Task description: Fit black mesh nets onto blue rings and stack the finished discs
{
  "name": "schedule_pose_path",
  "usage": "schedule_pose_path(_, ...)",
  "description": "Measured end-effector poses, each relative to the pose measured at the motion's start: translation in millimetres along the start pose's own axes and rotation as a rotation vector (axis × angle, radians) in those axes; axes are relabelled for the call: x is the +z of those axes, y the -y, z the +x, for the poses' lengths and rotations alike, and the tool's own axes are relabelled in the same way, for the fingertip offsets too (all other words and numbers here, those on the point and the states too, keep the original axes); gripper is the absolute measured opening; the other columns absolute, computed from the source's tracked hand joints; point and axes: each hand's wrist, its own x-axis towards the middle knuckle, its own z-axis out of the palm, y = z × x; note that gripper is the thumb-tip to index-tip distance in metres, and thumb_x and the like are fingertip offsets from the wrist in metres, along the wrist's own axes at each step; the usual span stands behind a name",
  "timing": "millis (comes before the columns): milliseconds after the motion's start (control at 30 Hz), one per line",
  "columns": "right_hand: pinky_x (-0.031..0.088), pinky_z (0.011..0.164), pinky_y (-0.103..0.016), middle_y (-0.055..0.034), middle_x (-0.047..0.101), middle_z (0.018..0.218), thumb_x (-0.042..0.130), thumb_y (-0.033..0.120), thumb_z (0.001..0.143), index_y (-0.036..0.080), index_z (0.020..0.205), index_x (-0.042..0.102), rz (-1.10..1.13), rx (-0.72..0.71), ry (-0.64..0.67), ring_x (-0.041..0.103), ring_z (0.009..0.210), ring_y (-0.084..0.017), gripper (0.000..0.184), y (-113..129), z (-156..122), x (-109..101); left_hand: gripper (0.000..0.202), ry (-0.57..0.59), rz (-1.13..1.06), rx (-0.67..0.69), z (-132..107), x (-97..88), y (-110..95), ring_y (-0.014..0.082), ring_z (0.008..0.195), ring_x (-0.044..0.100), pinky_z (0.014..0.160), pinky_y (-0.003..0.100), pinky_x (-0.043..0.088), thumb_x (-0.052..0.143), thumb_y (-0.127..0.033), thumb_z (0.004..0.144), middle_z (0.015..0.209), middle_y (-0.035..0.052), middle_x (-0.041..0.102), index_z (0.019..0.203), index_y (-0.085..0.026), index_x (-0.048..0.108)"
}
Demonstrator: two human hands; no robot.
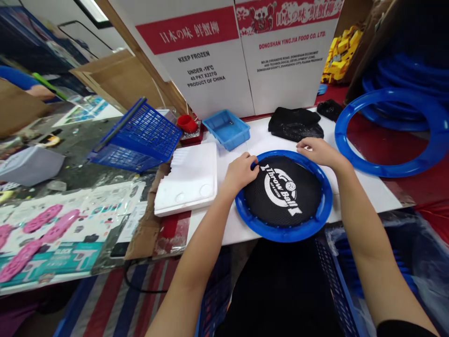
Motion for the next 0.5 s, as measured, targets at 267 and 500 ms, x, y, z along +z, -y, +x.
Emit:
schedule_pose_path(267, 0.043, 0.122, -0.060, -0.0127, 0.066, 0.145, 0.071, 0.057, 0.092, 0.029, 0.122, 0.077, -0.055, -0.055, 0.257, 0.052, 0.144, -0.040, 0.042, -7, -7, 1, 0.045, 0.096, 0.254, -0.027, -14, -29.4, 5, 0.0336, 0.081, 0.072, 0.078, 0.043, 0.050, 0.050, -0.043, 0.107, 0.083, 0.0168, 0.075, 0.084, -0.019, 0.080)
schedule_pose_path(500, 0.032, 0.128, -0.067, -0.0177, 0.044, 0.165, 0.086, 0.051, 0.079, 0.025, 0.141, 0.071, -0.217, 0.036, 0.300, 0.031, 0.156, -0.050, 0.069, 6, -2, 20, 0.029, -0.022, 0.015, 0.212, -8, -14.7, -2, 0.0300, 0.107, 0.072, 0.094, 0.042, 0.053, 0.055, -0.036, 0.107, 0.113, 0.0131, 0.079, 0.109, -0.021, 0.080)
